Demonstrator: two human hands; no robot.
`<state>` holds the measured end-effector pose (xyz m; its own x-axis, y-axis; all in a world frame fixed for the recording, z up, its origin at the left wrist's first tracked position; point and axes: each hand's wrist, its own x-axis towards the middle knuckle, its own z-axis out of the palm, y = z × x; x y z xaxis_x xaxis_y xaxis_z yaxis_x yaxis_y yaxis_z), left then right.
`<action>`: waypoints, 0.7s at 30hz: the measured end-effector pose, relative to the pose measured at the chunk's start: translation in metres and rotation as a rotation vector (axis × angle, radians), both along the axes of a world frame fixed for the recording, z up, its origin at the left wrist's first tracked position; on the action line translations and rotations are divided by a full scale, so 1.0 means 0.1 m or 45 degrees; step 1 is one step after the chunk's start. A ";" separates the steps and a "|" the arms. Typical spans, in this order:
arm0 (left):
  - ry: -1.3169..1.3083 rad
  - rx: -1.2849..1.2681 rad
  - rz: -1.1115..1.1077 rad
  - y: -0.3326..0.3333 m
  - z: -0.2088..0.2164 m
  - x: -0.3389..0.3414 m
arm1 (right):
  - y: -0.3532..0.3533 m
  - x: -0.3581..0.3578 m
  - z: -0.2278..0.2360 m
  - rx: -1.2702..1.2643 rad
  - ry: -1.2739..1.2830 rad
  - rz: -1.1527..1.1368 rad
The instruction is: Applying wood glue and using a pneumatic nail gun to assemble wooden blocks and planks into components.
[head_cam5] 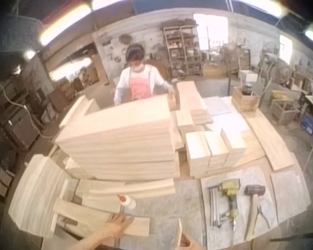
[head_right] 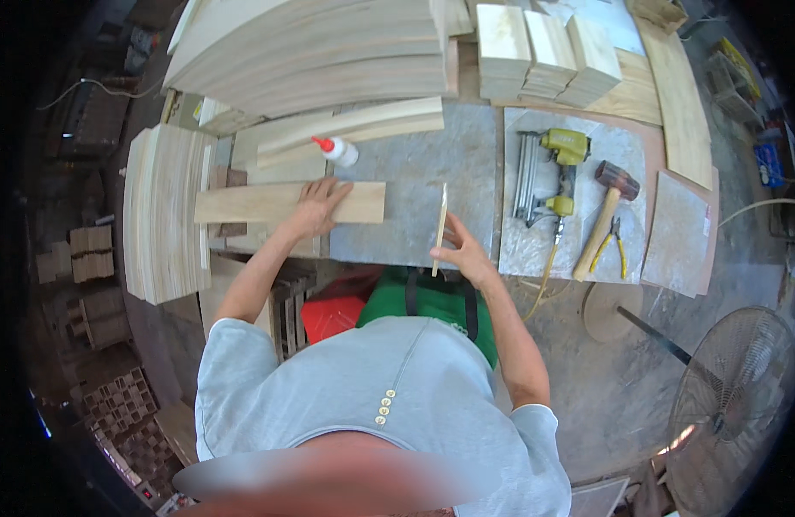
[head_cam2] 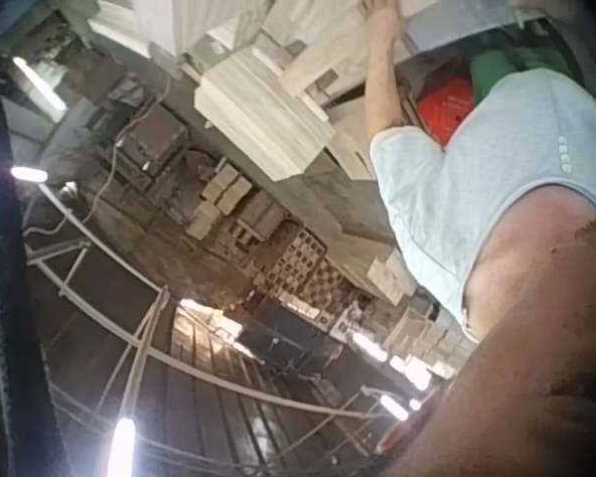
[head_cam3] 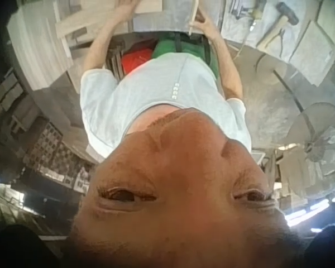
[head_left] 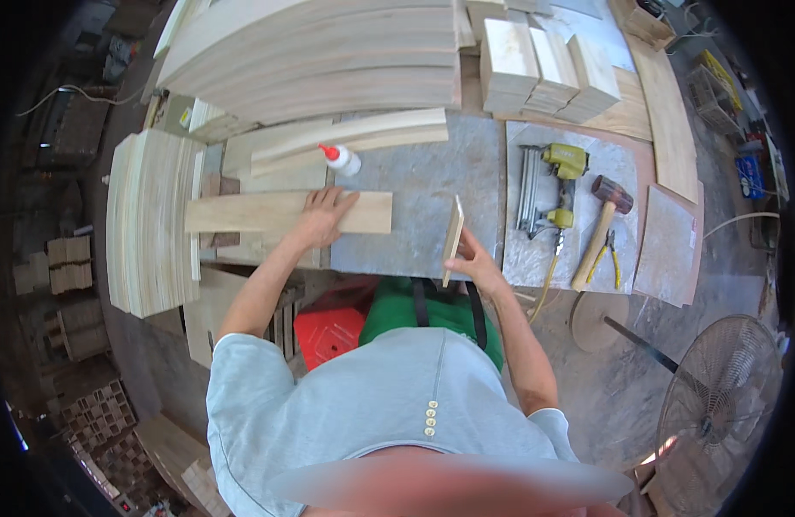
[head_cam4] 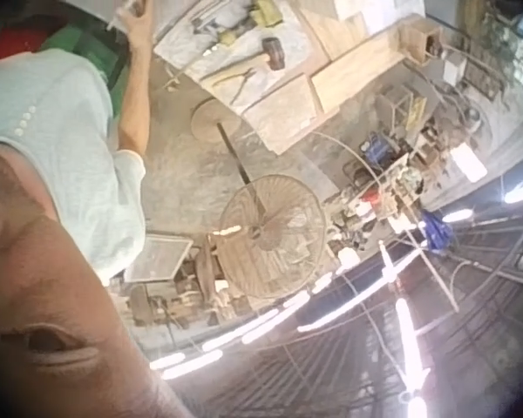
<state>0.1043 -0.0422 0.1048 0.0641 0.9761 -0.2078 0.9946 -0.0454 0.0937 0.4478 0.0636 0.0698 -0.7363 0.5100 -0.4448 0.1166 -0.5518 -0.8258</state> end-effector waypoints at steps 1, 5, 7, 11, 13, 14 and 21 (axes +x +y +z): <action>-0.012 -0.058 0.016 0.00 0.06 0.04 | -0.02 0.02 0.04 0.006 0.028 0.004; 0.001 -0.179 0.046 0.04 0.21 0.09 | -0.03 0.06 0.03 0.068 0.099 -0.015; 0.010 -0.185 0.041 0.08 0.25 0.07 | -0.02 0.08 0.01 0.065 0.086 -0.023; 0.027 -0.215 0.060 0.14 0.34 0.09 | -0.01 0.13 -0.02 0.058 0.143 -0.072; 0.031 -0.219 0.061 0.17 0.36 0.08 | -0.01 0.15 -0.04 0.034 0.160 -0.074; 0.032 -0.218 0.066 0.18 0.37 0.08 | -0.02 0.16 -0.06 0.044 0.138 -0.077; 0.024 -0.185 0.098 0.19 0.43 0.09 | 0.00 0.21 -0.06 0.153 0.130 -0.033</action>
<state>0.1131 -0.0230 0.1477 -0.0145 0.9376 -0.3475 0.9962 0.0434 0.0754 0.4685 0.0632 0.0637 -0.7602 0.5747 -0.3031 0.0159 -0.4500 -0.8929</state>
